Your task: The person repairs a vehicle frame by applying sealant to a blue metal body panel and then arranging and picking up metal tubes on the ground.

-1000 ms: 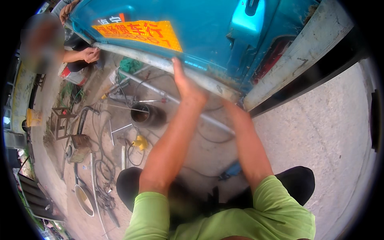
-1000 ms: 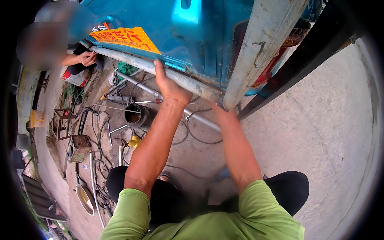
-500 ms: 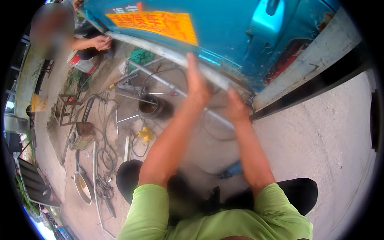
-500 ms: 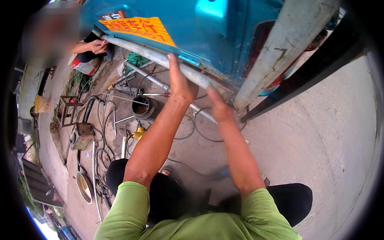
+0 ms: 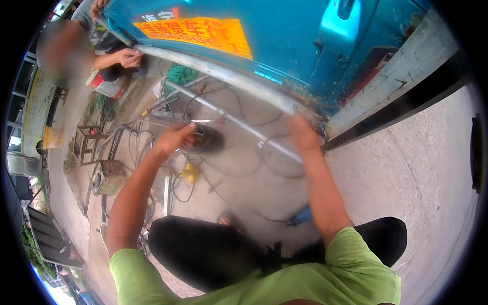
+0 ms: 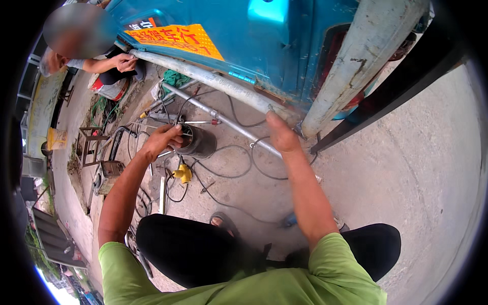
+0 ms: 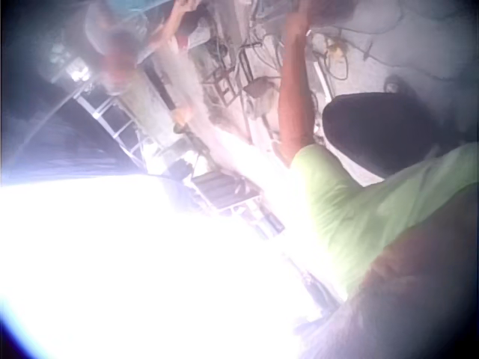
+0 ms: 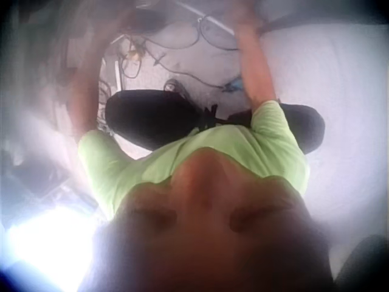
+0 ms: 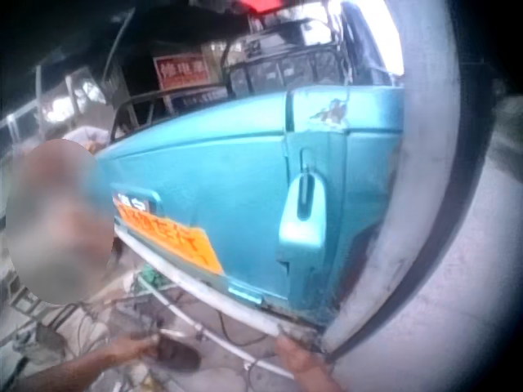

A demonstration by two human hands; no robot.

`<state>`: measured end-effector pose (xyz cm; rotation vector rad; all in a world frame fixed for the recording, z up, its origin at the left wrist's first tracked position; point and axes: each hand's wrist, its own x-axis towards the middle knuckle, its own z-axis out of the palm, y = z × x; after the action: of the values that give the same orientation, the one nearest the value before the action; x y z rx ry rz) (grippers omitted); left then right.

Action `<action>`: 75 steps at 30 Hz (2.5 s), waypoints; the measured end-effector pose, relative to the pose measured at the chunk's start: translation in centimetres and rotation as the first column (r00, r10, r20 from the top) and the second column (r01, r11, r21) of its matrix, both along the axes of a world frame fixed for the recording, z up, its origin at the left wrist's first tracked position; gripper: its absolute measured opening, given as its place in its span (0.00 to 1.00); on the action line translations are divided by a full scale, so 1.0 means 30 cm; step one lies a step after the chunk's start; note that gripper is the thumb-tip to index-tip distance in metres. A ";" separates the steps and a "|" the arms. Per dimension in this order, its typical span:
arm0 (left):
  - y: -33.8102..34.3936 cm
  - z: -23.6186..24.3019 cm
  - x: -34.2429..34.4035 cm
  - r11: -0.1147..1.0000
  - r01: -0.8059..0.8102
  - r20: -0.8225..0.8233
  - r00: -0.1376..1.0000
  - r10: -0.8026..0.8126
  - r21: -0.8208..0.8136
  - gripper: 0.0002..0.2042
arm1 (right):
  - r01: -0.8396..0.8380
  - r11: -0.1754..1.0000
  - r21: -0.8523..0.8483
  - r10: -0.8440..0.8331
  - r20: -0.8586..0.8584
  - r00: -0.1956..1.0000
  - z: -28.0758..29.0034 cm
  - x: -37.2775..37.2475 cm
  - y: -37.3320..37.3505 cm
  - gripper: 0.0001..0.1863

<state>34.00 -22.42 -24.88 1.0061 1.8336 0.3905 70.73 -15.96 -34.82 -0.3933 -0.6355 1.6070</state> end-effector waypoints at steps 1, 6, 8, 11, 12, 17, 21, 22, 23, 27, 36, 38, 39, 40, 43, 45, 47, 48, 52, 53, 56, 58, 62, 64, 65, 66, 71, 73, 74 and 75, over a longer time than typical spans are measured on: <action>-0.022 -0.038 -0.064 0.993 -0.119 -0.011 0.993 0.119 0.019 0.30 | -0.002 1.000 0.006 0.002 0.003 1.000 0.006 0.007 -0.001 0.31; -0.059 -0.195 -0.299 0.870 -0.477 -0.105 0.866 0.490 0.122 0.33 | -0.021 0.997 0.080 0.020 0.008 1.000 0.070 0.005 -0.006 0.31; -0.029 -0.252 -0.326 0.836 -0.532 0.014 0.845 0.535 0.136 0.31 | -0.023 0.996 0.089 0.025 -0.018 1.000 0.016 0.005 0.006 0.32; 0.011 -0.288 -0.349 0.759 -0.633 0.159 0.774 0.613 0.154 0.29 | -0.111 0.990 0.089 0.123 -0.142 0.982 -0.044 0.017 0.009 0.33; 0.039 -0.321 -0.379 0.748 -0.649 0.204 0.758 0.620 0.139 0.25 | -0.062 0.987 0.147 0.082 -0.136 0.987 -0.009 -0.008 0.007 0.34; 0.050 -0.323 -0.376 0.753 -0.635 0.330 0.757 0.563 0.172 0.16 | 0.036 0.951 0.308 -0.020 -0.056 0.998 0.145 -0.049 0.006 0.38; -0.001 -0.237 -0.336 0.803 -0.491 0.135 0.870 0.475 0.338 0.17 | 0.043 0.943 0.331 -0.024 -0.061 0.998 0.148 -0.049 0.013 0.38; -0.019 -0.209 -0.337 0.795 -0.475 0.136 0.878 0.460 0.378 0.17 | 0.043 0.945 0.324 -0.027 -0.055 0.998 0.143 -0.046 0.015 0.38; -0.050 -0.168 -0.340 0.783 -0.460 0.129 0.884 0.450 0.419 0.18 | 0.041 0.948 0.316 -0.024 -0.056 0.998 0.137 -0.050 0.014 0.37; -0.137 -0.023 -0.332 0.699 -0.448 0.147 0.882 0.449 0.557 0.16 | 0.041 0.946 0.322 -0.022 -0.064 0.998 0.132 -0.047 0.016 0.37; -0.248 0.177 -0.236 0.411 -0.680 0.664 0.719 0.208 0.607 0.11 | 0.023 0.978 0.208 0.008 -0.148 0.989 0.085 -0.028 -0.001 0.33; -0.231 0.202 -0.177 0.421 -0.659 0.727 0.687 0.000 0.623 0.09 | 0.027 0.987 0.157 -0.005 -0.139 0.990 0.077 -0.024 -0.001 0.33; -0.218 0.222 -0.145 0.464 -0.626 0.738 0.668 -0.096 0.627 0.09 | 0.029 0.990 0.135 -0.012 -0.127 0.992 0.083 -0.028 0.000 0.32; -0.201 0.235 -0.100 0.448 -0.647 0.763 0.631 -0.137 0.616 0.10 | 0.009 0.988 0.153 0.012 -0.137 0.990 0.095 -0.029 0.001 0.32; -0.159 0.290 0.037 0.437 -0.609 0.736 0.638 -0.225 0.662 0.11 | -0.006 0.993 0.119 0.019 -0.106 0.994 0.085 -0.019 -0.006 0.33; -0.127 0.308 0.094 0.414 -0.527 0.647 0.724 -0.238 0.742 0.11 | 0.004 0.991 0.134 0.010 -0.105 0.994 0.098 -0.022 -0.005 0.33; -0.109 0.311 0.094 0.471 -0.468 0.626 0.732 -0.268 0.748 0.13 | -0.006 0.992 0.124 0.018 -0.095 0.995 0.098 -0.018 -0.006 0.33; -0.097 0.310 0.107 0.467 -0.458 0.603 0.764 -0.228 0.757 0.14 | -0.021 0.994 0.107 0.030 -0.087 0.996 0.091 -0.019 -0.008 0.33; -0.028 0.308 0.183 0.468 -0.411 0.543 0.819 -0.188 0.782 0.17 | -0.009 0.996 0.093 0.016 -0.068 0.998 0.087 -0.022 -0.012 0.32; -0.015 0.309 0.190 0.474 -0.402 0.530 0.830 -0.174 0.784 0.18 | -0.010 0.996 0.086 0.015 -0.062 0.998 0.081 -0.022 -0.011 0.32; 0.010 0.312 0.197 0.489 -0.371 0.517 0.832 -0.202 0.789 0.15 | -0.022 0.997 0.070 0.025 -0.044 0.999 0.069 -0.023 -0.010 0.32; 0.014 0.320 0.201 0.491 -0.358 0.508 0.835 -0.211 0.794 0.14 | -0.044 0.997 0.065 0.046 -0.030 0.998 0.080 -0.023 -0.012 0.32; 0.015 0.316 0.216 0.474 -0.394 0.531 0.825 -0.195 0.787 0.14 | -0.050 0.997 0.067 0.051 -0.014 0.999 0.083 -0.018 -0.013 0.33; 0.018 0.316 0.219 0.478 -0.413 0.551 0.811 -0.194 0.776 0.14 | -0.056 0.996 0.069 0.057 -0.009 0.998 0.080 -0.016 -0.012 0.33; 0.020 0.314 0.217 0.484 -0.425 0.570 0.797 -0.201 0.765 0.14 | -0.056 0.996 0.071 0.057 -0.009 0.998 0.080 -0.017 -0.013 0.33; 0.022 0.310 0.216 0.491 -0.436 0.588 0.782 -0.208 0.754 0.14 | -0.047 0.996 0.075 0.049 -0.017 0.999 0.090 -0.020 -0.013 0.33; 0.032 0.281 0.183 0.486 -0.416 0.571 0.788 -0.230 0.769 0.13 | -0.079 0.981 0.177 0.084 -0.020 0.996 0.064 -0.014 -0.009 0.28; 0.034 0.277 0.176 0.492 -0.415 0.577 0.781 -0.239 0.765 0.13 | -0.081 0.981 0.179 0.085 -0.019 0.996 0.065 -0.016 -0.010 0.29; 0.035 0.278 0.183 0.496 -0.415 0.580 0.778 -0.240 0.762 0.13 | -0.080 0.981 0.179 0.085 -0.021 0.996 0.063 -0.016 -0.009 0.29; 0.035 0.279 0.190 0.501 -0.415 0.583 0.776 -0.241 0.759 0.13 | -0.078 0.980 0.181 0.085 -0.031 0.996 0.057 -0.019 -0.008 0.29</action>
<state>39.69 -21.38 -16.51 1.1965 0.9654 1.6658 70.16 -16.21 -33.10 -0.2045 -0.7694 1.6156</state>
